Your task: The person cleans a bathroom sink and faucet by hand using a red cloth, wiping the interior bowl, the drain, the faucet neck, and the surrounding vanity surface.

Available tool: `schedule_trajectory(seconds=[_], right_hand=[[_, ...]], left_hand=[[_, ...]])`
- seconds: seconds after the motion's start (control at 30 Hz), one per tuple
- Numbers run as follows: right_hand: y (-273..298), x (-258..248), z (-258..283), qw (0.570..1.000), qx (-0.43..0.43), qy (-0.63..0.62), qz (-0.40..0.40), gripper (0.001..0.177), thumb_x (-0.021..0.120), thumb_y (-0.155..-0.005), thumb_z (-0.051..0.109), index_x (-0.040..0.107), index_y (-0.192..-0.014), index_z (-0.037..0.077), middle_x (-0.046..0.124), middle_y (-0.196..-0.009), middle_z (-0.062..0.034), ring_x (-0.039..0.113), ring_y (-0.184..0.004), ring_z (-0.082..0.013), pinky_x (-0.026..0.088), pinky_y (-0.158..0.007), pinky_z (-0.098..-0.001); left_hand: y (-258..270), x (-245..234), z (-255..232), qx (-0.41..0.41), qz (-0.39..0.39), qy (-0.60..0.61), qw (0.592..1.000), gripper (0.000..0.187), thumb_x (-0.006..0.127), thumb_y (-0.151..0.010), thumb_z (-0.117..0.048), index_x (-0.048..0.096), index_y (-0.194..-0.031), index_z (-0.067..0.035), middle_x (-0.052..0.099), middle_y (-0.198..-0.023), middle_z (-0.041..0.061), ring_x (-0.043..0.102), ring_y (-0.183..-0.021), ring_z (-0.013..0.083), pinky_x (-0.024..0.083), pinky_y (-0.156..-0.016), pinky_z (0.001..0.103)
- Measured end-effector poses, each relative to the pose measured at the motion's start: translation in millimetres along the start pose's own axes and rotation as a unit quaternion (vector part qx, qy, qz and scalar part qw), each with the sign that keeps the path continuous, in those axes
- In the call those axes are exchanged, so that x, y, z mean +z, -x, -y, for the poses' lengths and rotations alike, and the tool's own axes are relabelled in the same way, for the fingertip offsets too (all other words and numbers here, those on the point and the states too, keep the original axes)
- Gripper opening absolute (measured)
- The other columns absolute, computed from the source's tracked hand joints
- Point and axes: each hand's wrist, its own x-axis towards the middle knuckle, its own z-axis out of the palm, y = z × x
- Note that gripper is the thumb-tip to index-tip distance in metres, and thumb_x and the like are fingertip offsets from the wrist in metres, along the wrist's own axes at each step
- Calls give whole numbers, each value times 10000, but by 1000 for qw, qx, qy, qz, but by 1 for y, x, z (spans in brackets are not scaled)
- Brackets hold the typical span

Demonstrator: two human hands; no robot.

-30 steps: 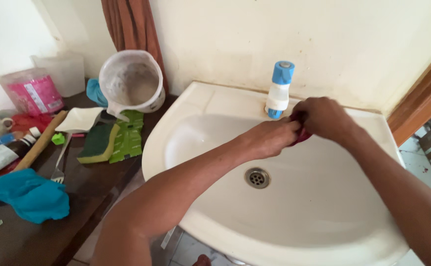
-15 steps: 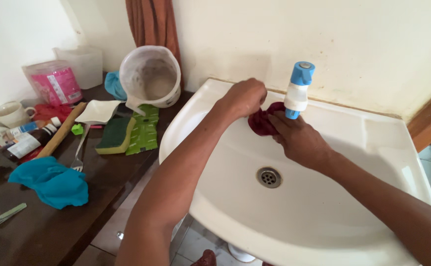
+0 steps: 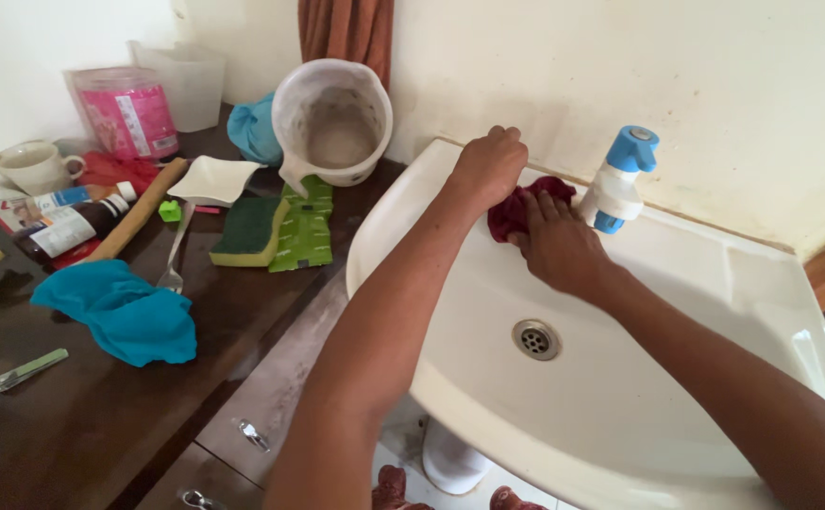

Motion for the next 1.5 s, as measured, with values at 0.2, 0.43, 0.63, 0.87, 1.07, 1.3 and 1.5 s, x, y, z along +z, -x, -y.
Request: schedule_trajectory(seconds=[0.2, 0.43, 0.63, 0.87, 1.07, 1.3, 1.5], right_hand=[[-42, 3, -1, 992, 42, -103, 54, 840, 543, -957, 521, 303, -1557, -16, 323, -1592, -280, 306, -1465, -456, 299, -1142, -579], [-36, -16, 52, 943, 124, 190, 244, 835, 534, -964, 673, 593, -1434, -14, 608, -1452, -191, 593, -1331, -378, 386, -1121, -664], [-34, -18, 71, 928, 82, 317, 177, 858, 629, -764, 712, 632, -1296, 38, 656, -1233, -180, 634, -1113, -386, 440, -855, -691], [-62, -62, 23, 961, 91, 25, 260, 479, 401, -1085, 491, 774, -1048, 192, 762, -978, -123, 723, -930, -323, 554, -823, -483], [-84, -34, 28, 973, 52, 26, 223, 569, 451, -1084, 451, 830, -935, 53, 791, -961, -129, 724, -886, -324, 547, -805, -467], [-129, 37, 11, 996, -54, -40, 64, 489, 437, -1027, 380, 683, -1195, -8, 665, -1224, -262, 605, -1155, -418, 464, -989, -518], [-104, 48, 3, 974, -122, -159, -107, 435, 482, -1001, 315, 678, -1243, 11, 643, -1337, -210, 558, -1261, -404, 419, -1044, -528]], left_hand=[[3, -12, 15, -72, 29, -26, 997, 126, 634, -817, -8, 751, -831, -54, 727, -967, 154, 700, -952, 332, 592, -767, 444], [-3, -21, 9, -73, 108, 93, 987, 170, 619, -800, 8, 767, -875, -27, 719, -987, 238, 710, -916, 402, 580, -797, 476], [-5, -14, -8, -41, 130, 142, 980, 150, 619, -821, -34, 768, -835, -25, 723, -975, 229, 707, -911, 399, 564, -795, 481], [-8, -16, 40, -95, 58, 21, 994, 148, 591, -826, 3, 735, -859, 14, 713, -1014, 246, 704, -956, 406, 573, -820, 487], [3, -38, 62, -125, -52, 30, 990, 140, 604, -785, 31, 741, -813, 19, 709, -1042, 229, 677, -970, 423, 551, -821, 484], [6, -43, 59, -167, 74, 43, 982, 285, 593, -781, 48, 778, -984, -26, 723, -1055, 224, 695, -979, 400, 560, -849, 465], [7, -48, 56, -174, 130, 56, 975, 293, 592, -773, 38, 797, -961, -55, 726, -981, 237, 712, -921, 399, 569, -840, 458]])
